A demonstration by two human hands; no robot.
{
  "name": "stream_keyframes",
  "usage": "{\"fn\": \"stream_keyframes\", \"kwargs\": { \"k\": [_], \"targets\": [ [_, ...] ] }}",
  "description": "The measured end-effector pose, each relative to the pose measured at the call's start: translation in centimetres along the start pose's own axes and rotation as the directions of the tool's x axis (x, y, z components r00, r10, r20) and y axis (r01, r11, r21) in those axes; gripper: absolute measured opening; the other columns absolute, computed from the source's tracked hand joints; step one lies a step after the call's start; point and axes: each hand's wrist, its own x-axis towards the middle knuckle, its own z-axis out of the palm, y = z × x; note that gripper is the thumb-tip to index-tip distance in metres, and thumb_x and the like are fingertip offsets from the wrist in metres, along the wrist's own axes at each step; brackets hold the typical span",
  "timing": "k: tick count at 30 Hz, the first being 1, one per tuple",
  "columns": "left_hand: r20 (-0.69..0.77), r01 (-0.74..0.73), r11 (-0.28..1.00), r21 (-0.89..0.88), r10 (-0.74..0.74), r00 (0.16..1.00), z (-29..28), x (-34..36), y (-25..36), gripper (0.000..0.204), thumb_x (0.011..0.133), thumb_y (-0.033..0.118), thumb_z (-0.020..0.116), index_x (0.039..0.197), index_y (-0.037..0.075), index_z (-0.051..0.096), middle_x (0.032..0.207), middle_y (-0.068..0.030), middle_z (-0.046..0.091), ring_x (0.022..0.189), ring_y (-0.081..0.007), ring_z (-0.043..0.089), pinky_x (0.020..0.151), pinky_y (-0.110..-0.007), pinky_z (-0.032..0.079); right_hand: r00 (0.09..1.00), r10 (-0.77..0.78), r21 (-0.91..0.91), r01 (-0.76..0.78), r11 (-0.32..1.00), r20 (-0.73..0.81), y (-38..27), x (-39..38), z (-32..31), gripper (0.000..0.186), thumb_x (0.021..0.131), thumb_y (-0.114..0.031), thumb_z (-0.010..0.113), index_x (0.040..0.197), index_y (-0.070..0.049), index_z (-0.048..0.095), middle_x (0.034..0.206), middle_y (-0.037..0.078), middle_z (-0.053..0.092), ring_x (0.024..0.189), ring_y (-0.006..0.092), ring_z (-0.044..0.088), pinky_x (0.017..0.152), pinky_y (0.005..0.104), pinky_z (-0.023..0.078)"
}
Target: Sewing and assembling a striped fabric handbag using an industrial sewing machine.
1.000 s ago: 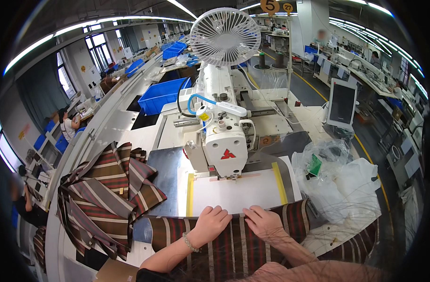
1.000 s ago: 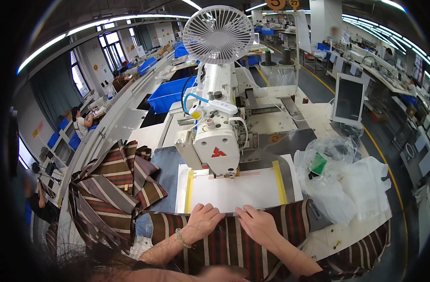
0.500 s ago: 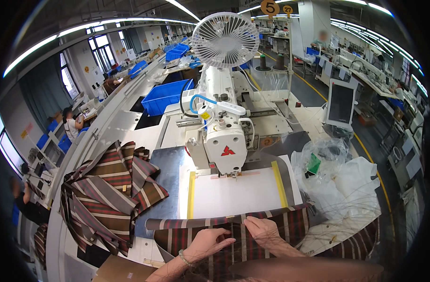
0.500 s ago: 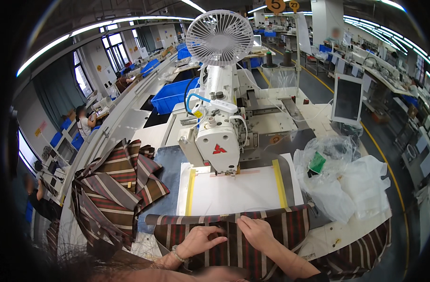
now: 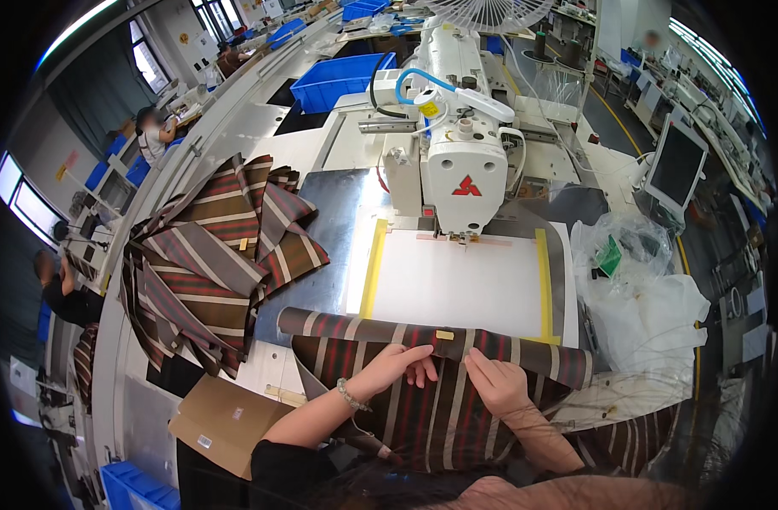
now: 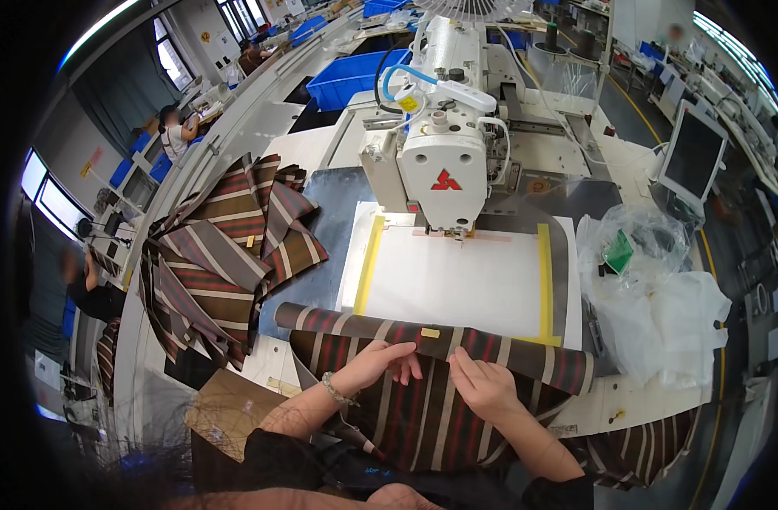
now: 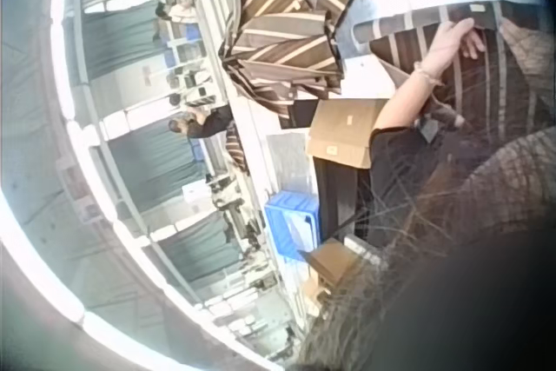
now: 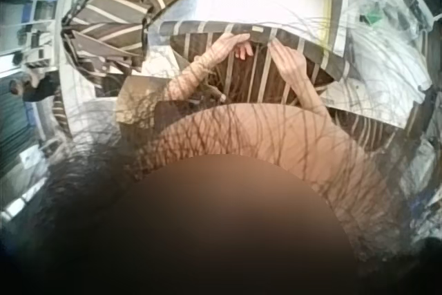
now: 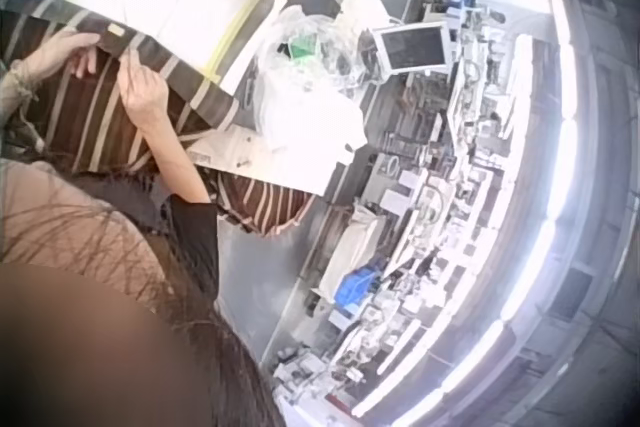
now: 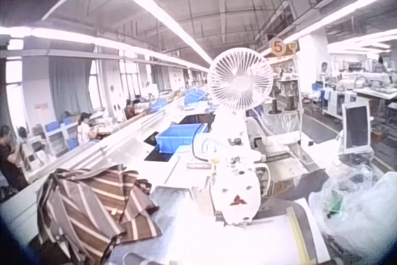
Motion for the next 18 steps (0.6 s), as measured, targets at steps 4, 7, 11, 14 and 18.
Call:
{"fn": "stream_keyframes", "kwargs": {
  "k": [4, 7, 11, 14, 18],
  "targets": [
    [0.01, 0.026, 0.999, -0.032, -0.025, 1.0, 0.4, 0.0, -0.7, 0.042, 0.099, 0.033, 0.044, 0.096, -0.001, 0.069, 0.074, -0.0051, 0.068, 0.059, -0.0098, 0.058, 0.057, -0.022, 0.044, 0.997, -0.013, 0.023, 0.011, 1.0, 0.077, -0.6, -0.5, -0.7, 0.022, 0.073, -0.004, 0.067, 0.094, 0.002, 0.065, 0.103, 0.013, 0.063, 0.065, 0.0163, 0.06, 0.059, 0.0268, 0.048],
    [0.021, 0.019, 0.991, -0.131, -0.017, 1.0, 0.8, 0.7, -1.3, 0.04, 0.1, 0.03, 0.042, 0.109, -0.001, 0.066, 0.069, -0.0023, 0.064, 0.058, -0.0084, 0.054, 0.058, -0.021, 0.044, 0.995, 0.017, 0.017, -0.018, 1.0, 0.099, -0.6, -1.1, -0.5, 0.021, 0.074, -0.006, 0.067, 0.093, 0.001, 0.065, 0.099, 0.012, 0.063, 0.066, 0.0177, 0.06, 0.059, 0.0288, 0.047],
    [0.022, 0.037, 0.995, -0.091, -0.035, 0.999, 1.1, 1.4, -1.5, 0.041, 0.101, 0.03, 0.039, 0.114, 0.0, 0.065, 0.067, -0.0001, 0.06, 0.057, -0.0074, 0.05, 0.06, -0.02, 0.043, 0.985, 0.119, 0.0, -0.12, 0.993, 0.125, -0.2, -0.1, -1.7, 0.018, 0.075, -0.008, 0.068, 0.092, 0.0, 0.065, 0.093, 0.01, 0.062, 0.066, 0.0178, 0.06, 0.057, 0.0301, 0.044],
    [0.008, 0.032, 0.999, -0.023, -0.032, 0.999, 1.2, 0.8, -1.3, 0.043, 0.101, 0.032, 0.039, 0.114, 0.001, 0.065, 0.068, 0.0005, 0.058, 0.059, -0.0069, 0.049, 0.062, -0.02, 0.043, 0.912, 0.391, -0.111, -0.404, 0.908, -0.125, 2.7, 0.6, -4.2, 0.015, 0.075, -0.006, 0.071, 0.088, -0.001, 0.065, 0.083, 0.009, 0.064, 0.067, 0.0241, 0.061, 0.057, 0.0342, 0.044],
    [0.022, 0.032, 0.999, 0.033, -0.032, 0.999, 1.0, 0.8, -1.7, 0.043, 0.101, 0.034, 0.039, 0.117, 0.003, 0.064, 0.068, 0.0001, 0.057, 0.062, -0.0071, 0.049, 0.064, -0.021, 0.043, 0.604, 0.737, -0.094, -0.789, 0.607, -0.305, 9.4, -2.0, -8.1, 0.01, 0.08, -0.009, 0.068, 0.087, -0.004, 0.064, 0.079, 0.01, 0.063, 0.06, 0.0256, 0.055, 0.056, 0.0352, 0.042]
  ]
}}
